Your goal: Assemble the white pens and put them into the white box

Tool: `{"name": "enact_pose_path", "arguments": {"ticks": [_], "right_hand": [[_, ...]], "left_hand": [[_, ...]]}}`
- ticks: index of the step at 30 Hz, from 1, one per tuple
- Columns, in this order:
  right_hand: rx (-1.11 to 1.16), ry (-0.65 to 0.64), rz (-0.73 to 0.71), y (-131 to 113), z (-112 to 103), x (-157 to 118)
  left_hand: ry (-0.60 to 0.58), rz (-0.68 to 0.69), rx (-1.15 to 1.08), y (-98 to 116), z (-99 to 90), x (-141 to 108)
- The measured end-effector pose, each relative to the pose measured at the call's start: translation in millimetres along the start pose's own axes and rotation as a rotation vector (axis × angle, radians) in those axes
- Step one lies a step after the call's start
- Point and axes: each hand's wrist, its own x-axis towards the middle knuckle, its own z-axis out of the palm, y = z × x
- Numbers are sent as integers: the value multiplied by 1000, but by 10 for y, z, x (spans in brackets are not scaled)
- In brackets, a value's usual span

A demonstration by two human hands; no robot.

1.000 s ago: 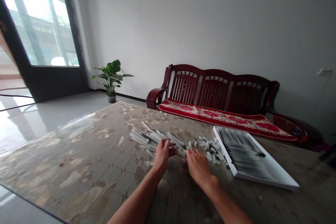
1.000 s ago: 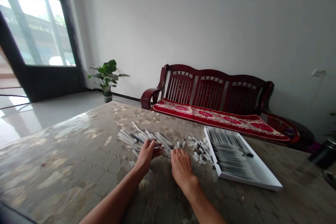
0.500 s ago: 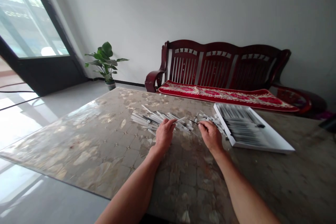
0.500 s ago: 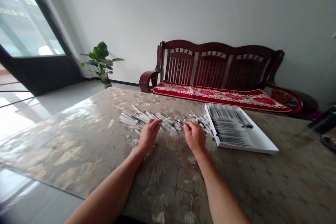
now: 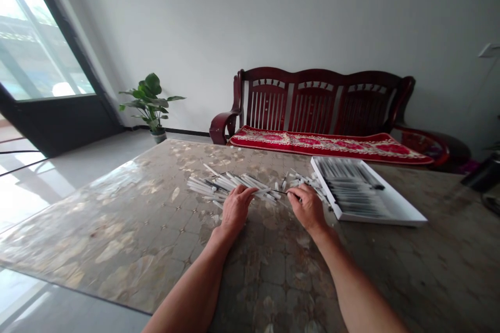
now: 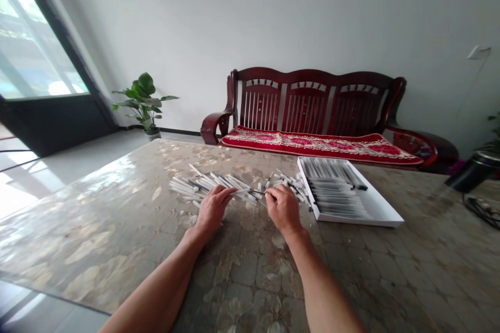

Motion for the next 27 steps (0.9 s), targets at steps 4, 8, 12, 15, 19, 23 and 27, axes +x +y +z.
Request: {"name": "enact_pose_path", "arguments": {"ticks": [4, 8, 12, 15, 19, 23, 27], "right_hand": [[-37, -7, -98, -18, -33, 12], [124, -81, -130, -148, 13, -14], [432, -144, -11, -315, 239, -94], [629, -137, 161, -365, 424, -130], [808, -71, 399, -334, 466, -95], [825, 62, 508, -296, 335, -43], [837, 70, 449, -396, 320, -81]], "left_hand": [[-21, 108, 68, -10, -28, 15], [-67, 288, 80, 58, -23, 37], [-80, 343, 73, 150, 1, 16], [-84, 359, 57, 198, -9, -10], [67, 273, -106, 214, -42, -28], [410, -221, -477, 228, -15, -47], [104, -570, -1026, 375, 108, -76]]}}
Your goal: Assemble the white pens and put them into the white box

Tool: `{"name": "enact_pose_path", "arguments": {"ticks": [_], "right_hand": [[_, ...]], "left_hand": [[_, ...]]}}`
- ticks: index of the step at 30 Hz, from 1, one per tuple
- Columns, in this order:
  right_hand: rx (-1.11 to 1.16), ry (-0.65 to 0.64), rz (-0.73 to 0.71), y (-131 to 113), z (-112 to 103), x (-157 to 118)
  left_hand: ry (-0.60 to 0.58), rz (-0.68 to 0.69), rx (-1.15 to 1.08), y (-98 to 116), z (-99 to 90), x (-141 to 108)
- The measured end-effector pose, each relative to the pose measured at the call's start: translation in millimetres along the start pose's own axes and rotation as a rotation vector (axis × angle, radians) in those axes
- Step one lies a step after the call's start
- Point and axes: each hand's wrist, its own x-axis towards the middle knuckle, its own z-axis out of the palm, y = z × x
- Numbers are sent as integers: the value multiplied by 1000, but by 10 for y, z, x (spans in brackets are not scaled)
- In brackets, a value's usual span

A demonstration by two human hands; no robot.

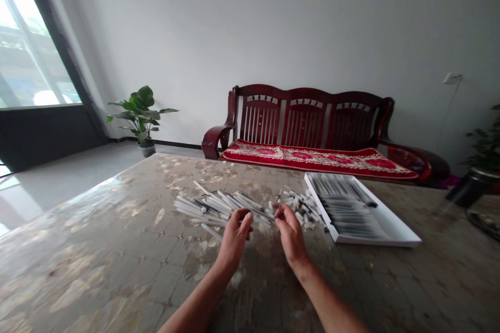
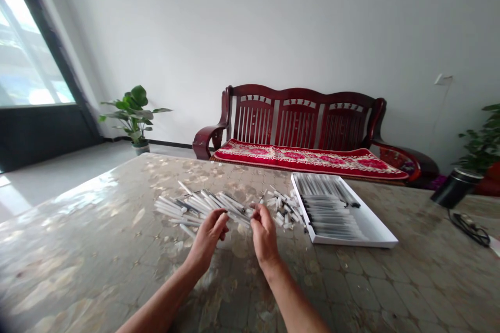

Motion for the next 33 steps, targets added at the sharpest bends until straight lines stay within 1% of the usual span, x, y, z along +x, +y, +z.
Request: {"name": "enact_pose_path", "arguments": {"ticks": [1, 2, 3, 4, 6, 8, 10, 11, 14, 15, 17, 21, 23, 25, 29, 30, 31, 33], "right_hand": [[-6, -22, -29, -4, 41, -31], [-12, -46, -55, -8, 83, -56], [-15, -71, -70, -11, 117, -72], [-15, -95, -71, -16, 135, -73], [-27, -124, -44, -27, 93, -25], [-106, -130, -33, -33, -63, 76], [-288, -125, -56, -23, -294, 185], [-408, -137, -57, -9, -415, 229], [-771, -188, 42, 60, -691, 277], [-862, -198, 65, 90, -738, 269], [-980, -219, 57, 150, -773, 239], [-1054, -239, -48, 253, -745, 205], [-1002, -191, -107, 292, -723, 209], [-838, -131, -119, 317, -674, 214], [-283, -71, 42, 301, -455, 190], [-177, -63, 75, 286, -393, 178], [-106, -56, 93, 269, -339, 165], [-50, -42, 92, 243, -265, 142]], "left_hand": [[-91, -66, -96, -12, 56, -23], [-153, -123, -198, -21, 106, -43], [-185, -166, -285, -27, 148, -56], [-192, -209, -356, -30, 176, -60], [-150, -293, -450, -26, 194, -40], [-67, -364, -504, -16, 172, 6], [13, -405, -541, -9, 139, 56], [35, -415, -555, -10, 126, 76], [37, -416, -571, -31, 112, 105], [24, -412, -573, -41, 114, 106], [7, -404, -578, -58, 121, 106], [20, -412, -595, -54, 129, 111], [27, -432, -600, -39, 132, 116], [28, -449, -605, -26, 135, 117], [17, -458, -631, -19, 140, 107], [15, -457, -638, -19, 140, 104], [14, -456, -645, -19, 140, 102], [18, -456, -654, -17, 140, 101]]}}
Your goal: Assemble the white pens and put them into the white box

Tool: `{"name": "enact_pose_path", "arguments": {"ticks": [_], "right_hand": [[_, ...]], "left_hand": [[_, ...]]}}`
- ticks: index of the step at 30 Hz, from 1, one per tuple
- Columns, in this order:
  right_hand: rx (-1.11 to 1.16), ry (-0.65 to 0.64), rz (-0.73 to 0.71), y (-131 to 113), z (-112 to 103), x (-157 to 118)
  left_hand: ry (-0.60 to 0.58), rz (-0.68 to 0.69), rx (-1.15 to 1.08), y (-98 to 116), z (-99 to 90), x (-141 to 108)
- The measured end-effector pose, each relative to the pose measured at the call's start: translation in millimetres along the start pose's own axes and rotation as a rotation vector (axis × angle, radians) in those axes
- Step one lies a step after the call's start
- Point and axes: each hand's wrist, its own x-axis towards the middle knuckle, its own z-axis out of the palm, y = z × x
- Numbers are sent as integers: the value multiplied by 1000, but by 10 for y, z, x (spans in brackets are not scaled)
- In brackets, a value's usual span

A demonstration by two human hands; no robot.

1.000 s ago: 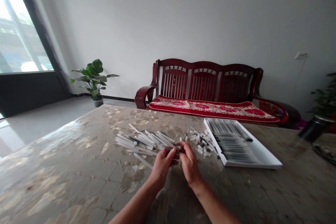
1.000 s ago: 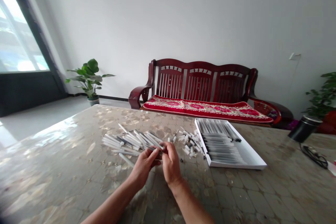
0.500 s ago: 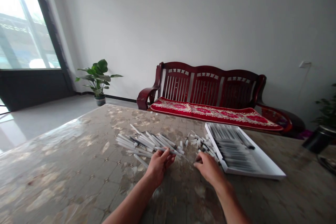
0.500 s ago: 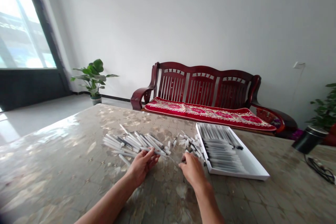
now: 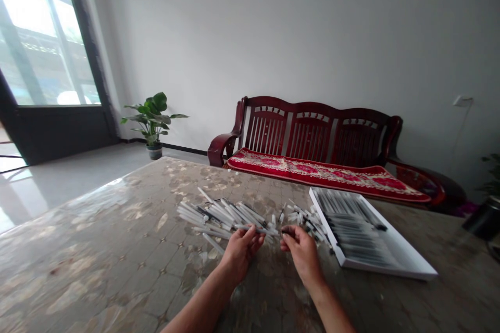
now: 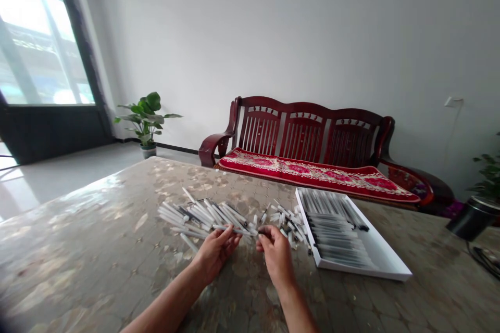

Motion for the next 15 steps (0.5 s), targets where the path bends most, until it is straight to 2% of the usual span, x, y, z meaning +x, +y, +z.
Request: {"name": "enact_pose_path", "arguments": {"ticks": [6, 15], "right_hand": [[-26, 38, -65, 23, 18, -22], [-216, 42, -195, 9, 44, -66]], "left_hand": [[7, 4, -16, 0, 1, 13], [-9, 10, -28, -20, 5, 11]]}}
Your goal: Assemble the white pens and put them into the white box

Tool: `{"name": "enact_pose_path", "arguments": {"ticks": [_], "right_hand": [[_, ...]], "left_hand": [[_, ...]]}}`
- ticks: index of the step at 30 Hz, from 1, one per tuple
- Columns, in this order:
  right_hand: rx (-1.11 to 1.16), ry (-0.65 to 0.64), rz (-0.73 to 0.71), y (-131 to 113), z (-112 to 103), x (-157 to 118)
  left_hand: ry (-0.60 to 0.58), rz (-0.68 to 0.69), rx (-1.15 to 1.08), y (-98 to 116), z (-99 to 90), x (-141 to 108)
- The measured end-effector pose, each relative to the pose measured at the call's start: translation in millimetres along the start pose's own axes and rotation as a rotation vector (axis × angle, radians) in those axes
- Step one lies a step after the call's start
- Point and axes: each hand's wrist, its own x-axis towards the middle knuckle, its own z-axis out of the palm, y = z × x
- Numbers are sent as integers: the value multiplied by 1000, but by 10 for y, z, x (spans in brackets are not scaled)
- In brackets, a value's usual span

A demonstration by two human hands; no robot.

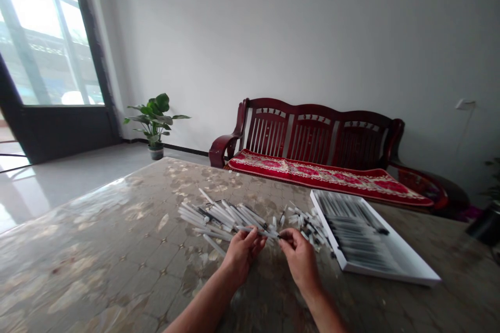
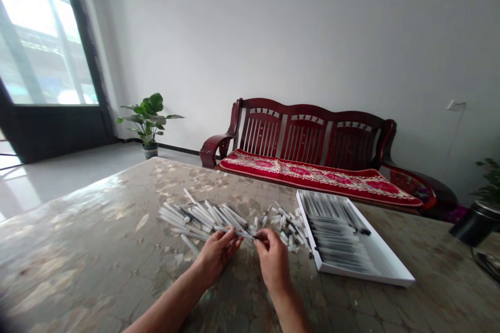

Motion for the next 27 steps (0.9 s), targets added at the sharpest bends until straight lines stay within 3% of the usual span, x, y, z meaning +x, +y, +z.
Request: {"name": "enact_pose_path", "arguments": {"ticks": [6, 15, 21, 27], "right_hand": [[-15, 16, -7, 29, -40, 0], [-126, 24, -161, -19, -40, -5], [-116, 34, -187, -32, -17, -7], [-243, -25, -287, -41, -45, 11]], "left_hand": [[17, 14, -21, -11, -39, 49], [-5, 40, 9, -28, -30, 37], [-31, 73, 20, -60, -56, 53], [-42, 110, 37, -84, -76, 49]]}}
